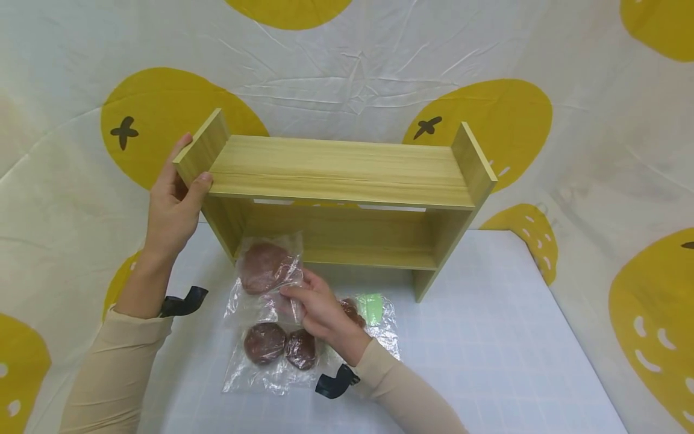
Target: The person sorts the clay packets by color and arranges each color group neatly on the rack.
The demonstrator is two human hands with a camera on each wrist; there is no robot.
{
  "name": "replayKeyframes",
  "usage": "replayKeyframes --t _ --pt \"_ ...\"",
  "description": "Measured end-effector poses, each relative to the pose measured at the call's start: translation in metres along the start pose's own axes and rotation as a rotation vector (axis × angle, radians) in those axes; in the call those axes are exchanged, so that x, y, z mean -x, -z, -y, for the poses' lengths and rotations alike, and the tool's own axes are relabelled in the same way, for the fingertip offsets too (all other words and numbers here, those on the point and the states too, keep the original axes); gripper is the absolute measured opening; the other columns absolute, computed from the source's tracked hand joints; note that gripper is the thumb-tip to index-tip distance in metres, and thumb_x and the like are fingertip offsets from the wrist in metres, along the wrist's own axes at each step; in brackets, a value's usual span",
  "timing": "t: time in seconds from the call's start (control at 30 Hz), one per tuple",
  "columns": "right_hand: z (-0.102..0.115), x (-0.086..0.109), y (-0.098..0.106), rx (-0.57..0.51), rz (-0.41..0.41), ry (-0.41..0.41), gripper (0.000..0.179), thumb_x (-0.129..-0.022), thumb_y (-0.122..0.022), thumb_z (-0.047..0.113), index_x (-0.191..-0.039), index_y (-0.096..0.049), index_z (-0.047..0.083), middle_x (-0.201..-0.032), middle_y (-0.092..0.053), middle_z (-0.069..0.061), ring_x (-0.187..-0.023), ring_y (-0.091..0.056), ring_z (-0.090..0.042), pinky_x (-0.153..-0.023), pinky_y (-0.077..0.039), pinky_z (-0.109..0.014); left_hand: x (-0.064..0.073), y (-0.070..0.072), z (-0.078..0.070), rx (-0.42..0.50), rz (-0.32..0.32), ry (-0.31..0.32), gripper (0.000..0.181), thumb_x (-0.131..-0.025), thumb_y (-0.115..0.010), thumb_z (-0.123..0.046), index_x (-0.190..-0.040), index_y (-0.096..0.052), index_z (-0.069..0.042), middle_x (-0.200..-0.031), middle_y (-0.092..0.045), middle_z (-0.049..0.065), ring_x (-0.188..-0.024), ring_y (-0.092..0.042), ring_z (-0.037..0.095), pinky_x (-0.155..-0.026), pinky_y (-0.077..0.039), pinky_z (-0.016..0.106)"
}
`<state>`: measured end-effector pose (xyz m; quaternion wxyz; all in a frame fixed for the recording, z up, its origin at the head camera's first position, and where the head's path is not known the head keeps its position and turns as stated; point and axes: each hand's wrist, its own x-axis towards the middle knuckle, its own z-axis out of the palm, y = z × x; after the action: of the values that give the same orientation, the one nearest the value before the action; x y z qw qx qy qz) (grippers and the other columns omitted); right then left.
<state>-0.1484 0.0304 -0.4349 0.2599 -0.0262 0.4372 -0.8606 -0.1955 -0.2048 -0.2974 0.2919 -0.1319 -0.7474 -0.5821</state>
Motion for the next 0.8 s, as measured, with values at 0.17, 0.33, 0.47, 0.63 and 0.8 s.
replayKeyframes --t 0.17,0.33,0.47,0.63,0.8 --pt "-0.002 -0.005 -0.005 -0.045 -0.046 -0.012 0.050 -0.094 -0.053 -0.012 -0.142 -0.043 -0.010 -0.116 -0.060 -0.012 -0.088 -0.063 -0.012 -0.081 -0.053 -0.022 0.001 0.000 0.000 0.005 0.000 0.002 0.059 -0.099 -0.061 -0.014 -0.154 -0.043 -0.028 -0.145 -0.051 0.004 -0.112 -0.053 0.024 -0.088 -0.047 0.029" --pt "-0.003 -0.010 -0.009 -0.075 -0.079 -0.022 0.043 -0.094 -0.053 -0.011 -0.137 -0.046 -0.012 -0.114 -0.059 -0.011 -0.088 -0.062 -0.012 -0.080 -0.053 -0.023 0.000 0.000 0.000 0.002 -0.003 -0.002 0.058 -0.099 -0.061 -0.014 -0.153 -0.044 -0.027 -0.144 -0.052 0.005 -0.110 -0.054 0.024 -0.087 -0.048 0.029" --pt "-0.003 -0.014 -0.012 -0.122 -0.078 -0.022 0.040 -0.094 -0.052 -0.011 -0.134 -0.046 -0.014 -0.119 -0.057 -0.014 -0.092 -0.063 -0.016 -0.084 -0.052 -0.025 0.000 0.000 0.000 0.020 0.001 -0.013 0.059 -0.099 -0.062 -0.014 -0.153 -0.044 -0.026 -0.142 -0.053 0.007 -0.109 -0.054 0.024 -0.086 -0.047 0.028" --pt "-0.003 -0.019 -0.014 -0.154 -0.091 -0.018 0.033 -0.095 -0.053 -0.010 -0.127 -0.049 -0.014 -0.118 -0.058 -0.014 -0.094 -0.065 -0.016 -0.086 -0.051 -0.024 0.000 0.001 -0.001 0.030 0.004 -0.018 0.059 -0.099 -0.062 -0.013 -0.153 -0.044 -0.027 -0.142 -0.053 0.008 -0.109 -0.054 0.024 -0.086 -0.047 0.028" --pt "-0.008 -0.016 -0.013 -0.083 -0.076 -0.040 0.028 -0.097 -0.056 -0.002 -0.123 -0.051 -0.008 -0.113 -0.060 -0.011 -0.098 -0.065 -0.019 -0.086 -0.054 -0.034 0.001 0.002 -0.001 0.034 0.007 0.002 0.059 -0.099 -0.061 -0.015 -0.154 -0.043 -0.028 -0.140 -0.053 0.010 -0.108 -0.054 0.025 -0.085 -0.048 0.028"
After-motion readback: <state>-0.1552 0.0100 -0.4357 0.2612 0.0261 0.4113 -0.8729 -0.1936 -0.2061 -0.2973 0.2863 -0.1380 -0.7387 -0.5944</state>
